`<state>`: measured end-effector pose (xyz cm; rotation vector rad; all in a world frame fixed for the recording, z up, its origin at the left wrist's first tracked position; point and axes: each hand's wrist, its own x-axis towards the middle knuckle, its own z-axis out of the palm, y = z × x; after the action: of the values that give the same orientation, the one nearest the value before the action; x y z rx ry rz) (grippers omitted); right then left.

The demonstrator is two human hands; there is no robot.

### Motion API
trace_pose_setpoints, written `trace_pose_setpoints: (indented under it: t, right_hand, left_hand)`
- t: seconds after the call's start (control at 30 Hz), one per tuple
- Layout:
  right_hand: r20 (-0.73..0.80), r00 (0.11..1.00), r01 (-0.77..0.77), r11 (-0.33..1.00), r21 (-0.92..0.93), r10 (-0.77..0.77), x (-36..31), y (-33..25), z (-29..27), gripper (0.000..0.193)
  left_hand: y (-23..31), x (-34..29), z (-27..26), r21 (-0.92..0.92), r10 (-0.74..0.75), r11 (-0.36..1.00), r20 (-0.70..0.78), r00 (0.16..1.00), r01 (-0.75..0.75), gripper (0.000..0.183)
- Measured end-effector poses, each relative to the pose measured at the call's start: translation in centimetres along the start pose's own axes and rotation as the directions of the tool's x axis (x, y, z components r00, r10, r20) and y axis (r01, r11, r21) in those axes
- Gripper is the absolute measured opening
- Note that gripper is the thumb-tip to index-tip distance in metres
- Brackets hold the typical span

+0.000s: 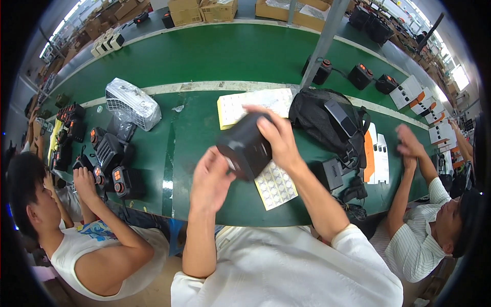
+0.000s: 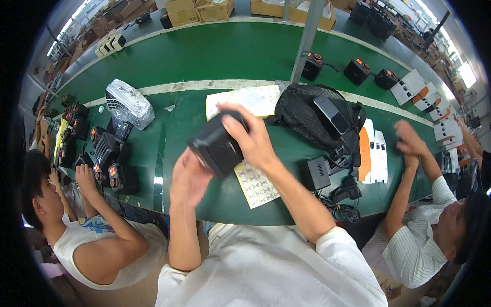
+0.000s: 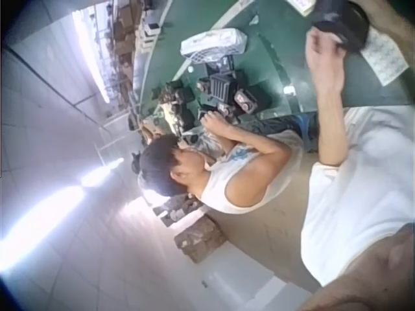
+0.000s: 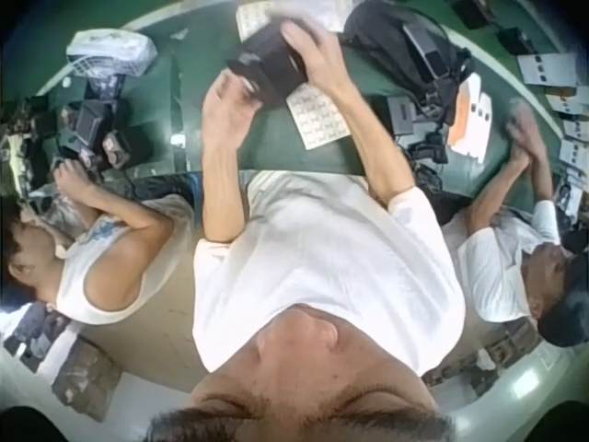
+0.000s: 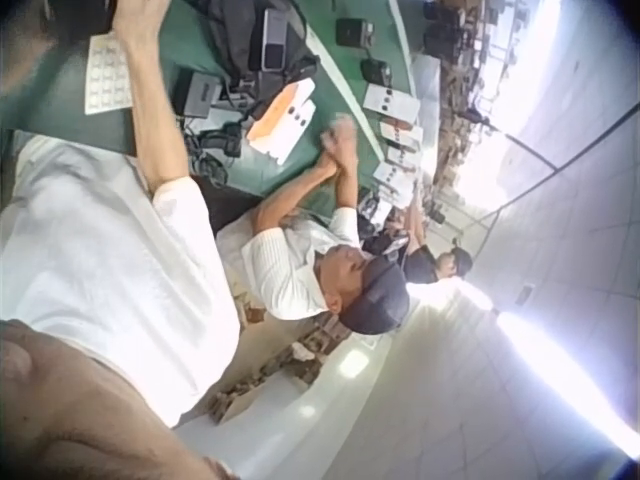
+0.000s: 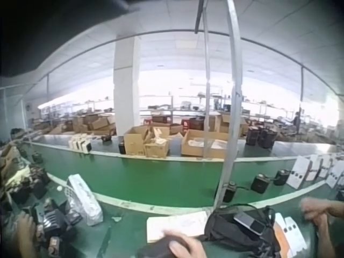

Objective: The person applies white stickers to the battery compartments of handheld electronic devices by hand, peeling them from a sticker sheet and pressing them onto each device.

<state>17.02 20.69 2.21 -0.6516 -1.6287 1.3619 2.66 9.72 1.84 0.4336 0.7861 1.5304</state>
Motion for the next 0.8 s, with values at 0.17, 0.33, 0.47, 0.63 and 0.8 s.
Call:
trace_pose_setpoints:
  t: [0.17, 0.33, 0.47, 0.63, 0.8]
  right_hand:
    - [-0.08, 0.983, 0.072, 0.748, -0.659, -0.165, 12.2, -0.9, -0.7, 0.052]
    - [0.063, 0.972, 0.097, 0.14, -0.985, -0.227, 20.8, 7.2, -3.4, 0.052]
    - [0.081, 0.993, 0.082, 0.012, -0.997, -0.092, 22.7, 10.7, -4.9, 0.049]
    - [0.064, 0.988, 0.022, -0.272, -0.962, -0.144, 22.8, 10.6, -4.5, 0.053]
    - [0.416, 0.89, 0.437, 0.089, -0.895, -0.186, 18.0, 5.1, 8.7, 0.049]
  left_hand:
    - [-3.4, 2.0, -3.9, 0.802, 0.283, 0.59, -0.098, 0.954, -0.093, 0.024]
    - [-9.3, 0.2, -0.6, 0.971, 0.425, -0.209, 0.193, 0.884, -0.112, 0.022]
    - [-11.0, 0.4, -1.6, 0.943, 0.425, -0.314, 0.246, 0.871, -0.113, 0.017]
    - [-11.2, 0.2, -0.8, 0.919, 0.335, -0.373, 0.259, 0.906, -0.124, 0.021]
    - [-10.7, 0.3, -2.1, 0.932, 0.339, -0.267, 0.328, 0.882, -0.244, 0.024]
